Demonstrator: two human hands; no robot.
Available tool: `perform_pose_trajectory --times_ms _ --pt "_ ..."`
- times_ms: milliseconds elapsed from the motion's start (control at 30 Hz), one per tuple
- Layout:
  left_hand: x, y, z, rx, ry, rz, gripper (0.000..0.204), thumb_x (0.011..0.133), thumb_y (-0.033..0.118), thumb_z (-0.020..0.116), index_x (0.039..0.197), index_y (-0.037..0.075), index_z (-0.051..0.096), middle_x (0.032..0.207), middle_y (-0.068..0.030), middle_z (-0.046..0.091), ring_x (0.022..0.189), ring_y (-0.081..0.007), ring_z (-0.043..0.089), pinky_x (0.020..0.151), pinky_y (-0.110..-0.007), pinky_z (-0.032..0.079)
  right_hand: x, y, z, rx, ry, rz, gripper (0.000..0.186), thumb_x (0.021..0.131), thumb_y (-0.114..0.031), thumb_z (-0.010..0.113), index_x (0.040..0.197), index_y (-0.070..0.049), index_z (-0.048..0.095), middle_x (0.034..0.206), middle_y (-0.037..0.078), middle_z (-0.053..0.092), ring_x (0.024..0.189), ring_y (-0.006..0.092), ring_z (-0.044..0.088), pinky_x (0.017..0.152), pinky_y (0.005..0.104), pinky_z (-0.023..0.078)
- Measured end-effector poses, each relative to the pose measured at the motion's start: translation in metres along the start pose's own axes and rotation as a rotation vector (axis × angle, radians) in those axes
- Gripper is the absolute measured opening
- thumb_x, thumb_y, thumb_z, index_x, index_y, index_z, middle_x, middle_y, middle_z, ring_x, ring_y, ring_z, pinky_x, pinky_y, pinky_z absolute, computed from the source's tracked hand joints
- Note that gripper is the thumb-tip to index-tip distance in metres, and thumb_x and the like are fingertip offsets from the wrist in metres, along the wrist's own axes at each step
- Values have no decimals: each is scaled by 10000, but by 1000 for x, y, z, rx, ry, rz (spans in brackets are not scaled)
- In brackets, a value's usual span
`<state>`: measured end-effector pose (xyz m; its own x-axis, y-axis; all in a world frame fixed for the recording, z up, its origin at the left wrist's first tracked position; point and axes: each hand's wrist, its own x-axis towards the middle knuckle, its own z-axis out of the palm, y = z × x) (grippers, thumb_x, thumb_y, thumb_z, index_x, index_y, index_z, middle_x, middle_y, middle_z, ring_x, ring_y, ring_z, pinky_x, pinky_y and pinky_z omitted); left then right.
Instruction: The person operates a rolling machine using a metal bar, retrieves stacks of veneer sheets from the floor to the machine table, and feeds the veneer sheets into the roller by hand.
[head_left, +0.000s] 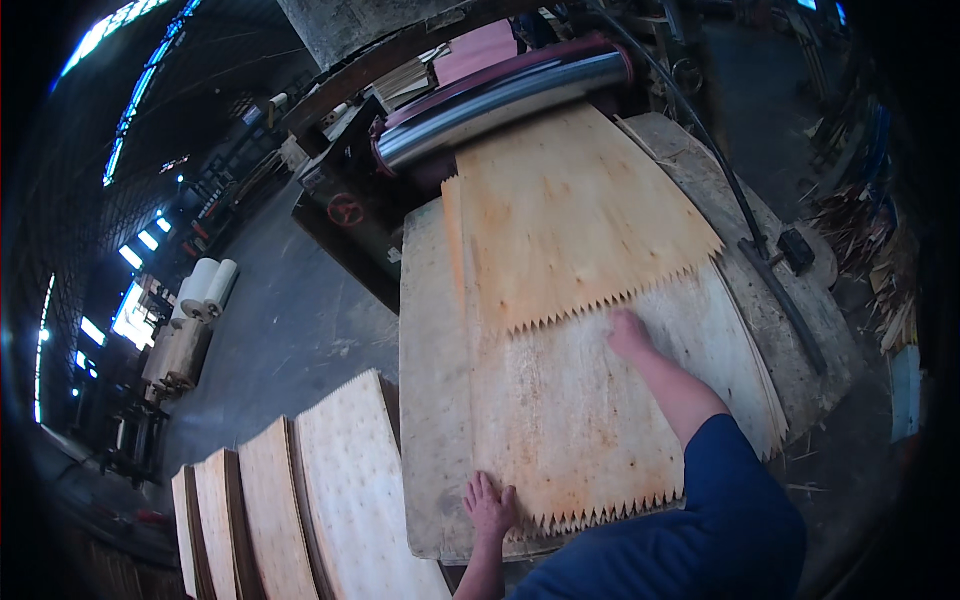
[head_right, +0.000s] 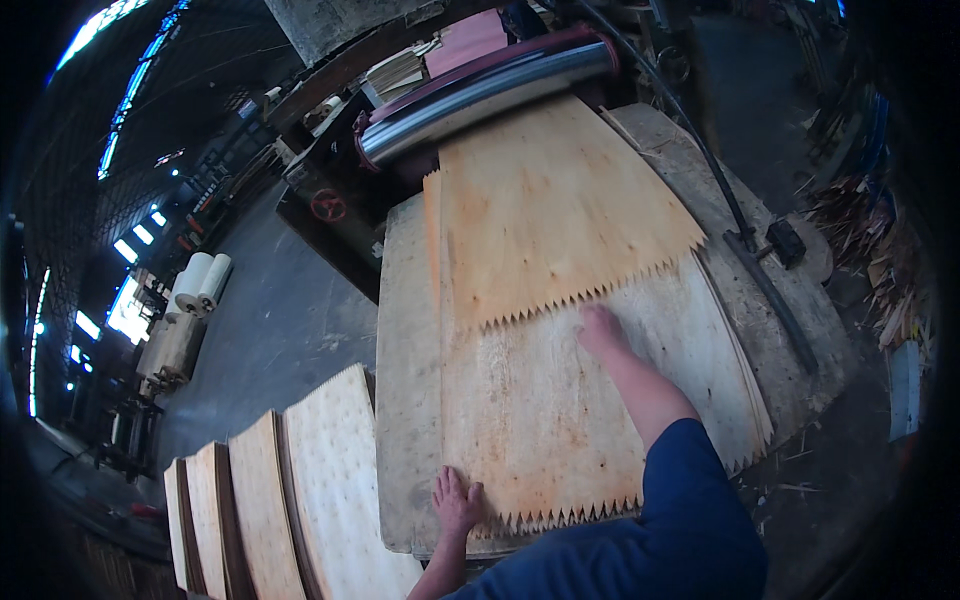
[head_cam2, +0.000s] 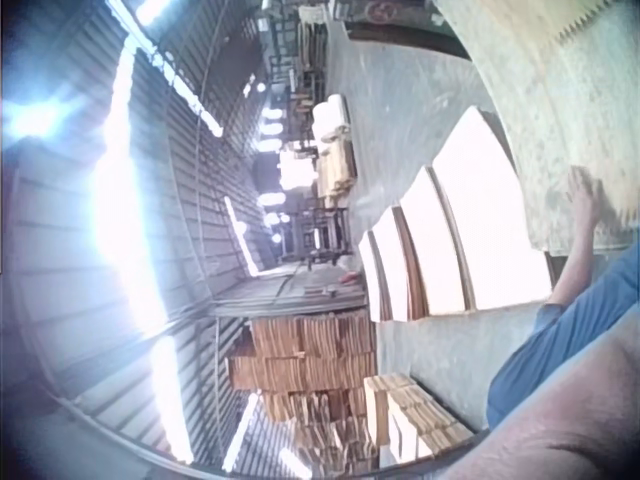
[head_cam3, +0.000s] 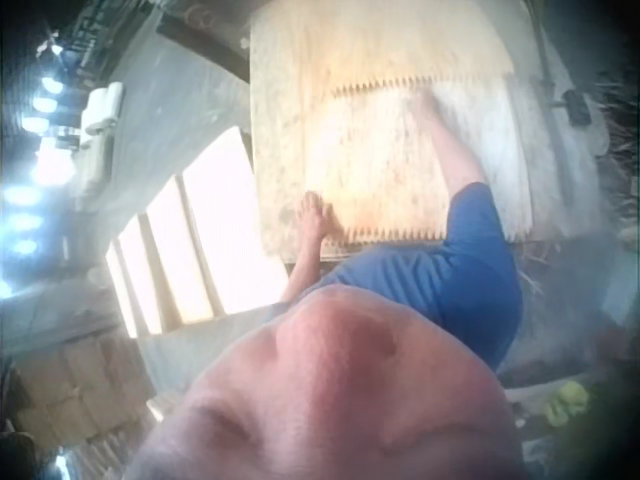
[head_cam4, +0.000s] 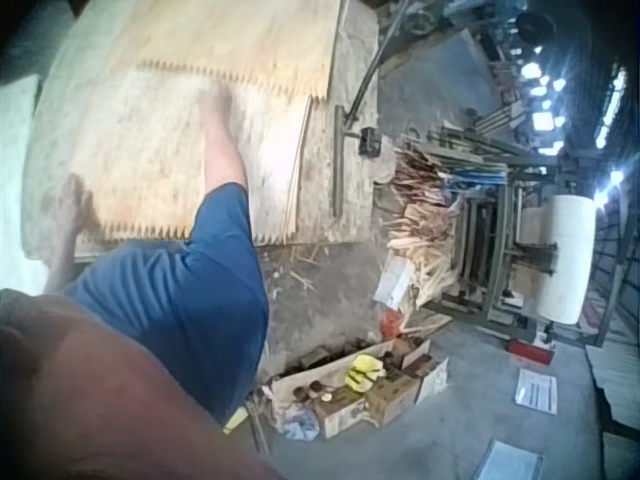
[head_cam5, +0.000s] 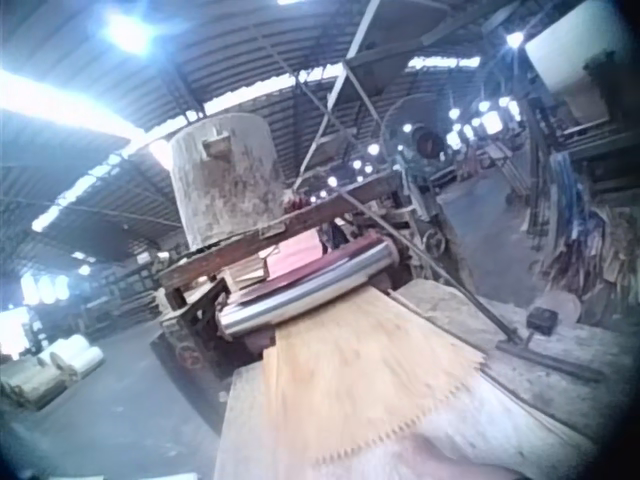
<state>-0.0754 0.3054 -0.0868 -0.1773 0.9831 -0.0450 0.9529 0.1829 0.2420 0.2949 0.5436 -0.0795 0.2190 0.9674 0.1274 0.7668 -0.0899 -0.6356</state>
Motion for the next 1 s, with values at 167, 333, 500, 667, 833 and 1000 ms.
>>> perform_pose_trajectory --times_ms 167,333,500,667,833,1000 --pt "-3 -22 9 -161 115 -55 718 791 371 620 1356 19 352 1350 -185 416 1255 -344 377 1016 -474 300 -102 19 21 -158 -9 -314 414 842 -261 516 1213 -78 520 1339 129 439 1287 282 350 1081 456 237" --pt "14 -31 -23 -183 119 99 499 782 255 636 1190 -8 522 1077 -192 594 1055 -379 534 888 -444 428 -204 17 -28 -161 -179 -352 469 867 -304 497 1271 -68 480 1373 129 409 1314 290 314 1096 472 202" --pt "23 -19 -69 -784 -381 -201 332 846 207 607 1078 -30 582 968 -118 660 866 -219 627 774 -336 483 -285 4 -51 -242 -295 -421 629 792 -457 611 1276 -75 483 1404 130 367 1325 302 298 1099 484 189" --pt "10 -11 -110 -1493 -529 -95 339 868 183 596 1128 -34 574 1063 -114 634 935 -181 612 831 -312 470 -332 -18 -67 -183 -416 -489 658 786 -476 600 1301 -90 462 1412 118 353 1321 303 297 1105 469 184" --pt "0 -31 -121 -1641 -581 -85 366 866 195 604 1150 -33 567 1073 -116 635 966 -206 609 861 -321 461 -347 -33 -72 -90 -23 -515 462 744 -287 657 1149 -79 580 1251 108 518 1175 301 472 990 466 366" --pt "24 -46 -78 -1602 -402 -307 491 937 332 474 1242 -53 490 1214 -167 561 1087 -242 553 949 -356 401 -289 -34 -92 -215 36 -683 364 756 -218 643 1085 -67 604 1161 92 571 1117 289 512 947 445 401"
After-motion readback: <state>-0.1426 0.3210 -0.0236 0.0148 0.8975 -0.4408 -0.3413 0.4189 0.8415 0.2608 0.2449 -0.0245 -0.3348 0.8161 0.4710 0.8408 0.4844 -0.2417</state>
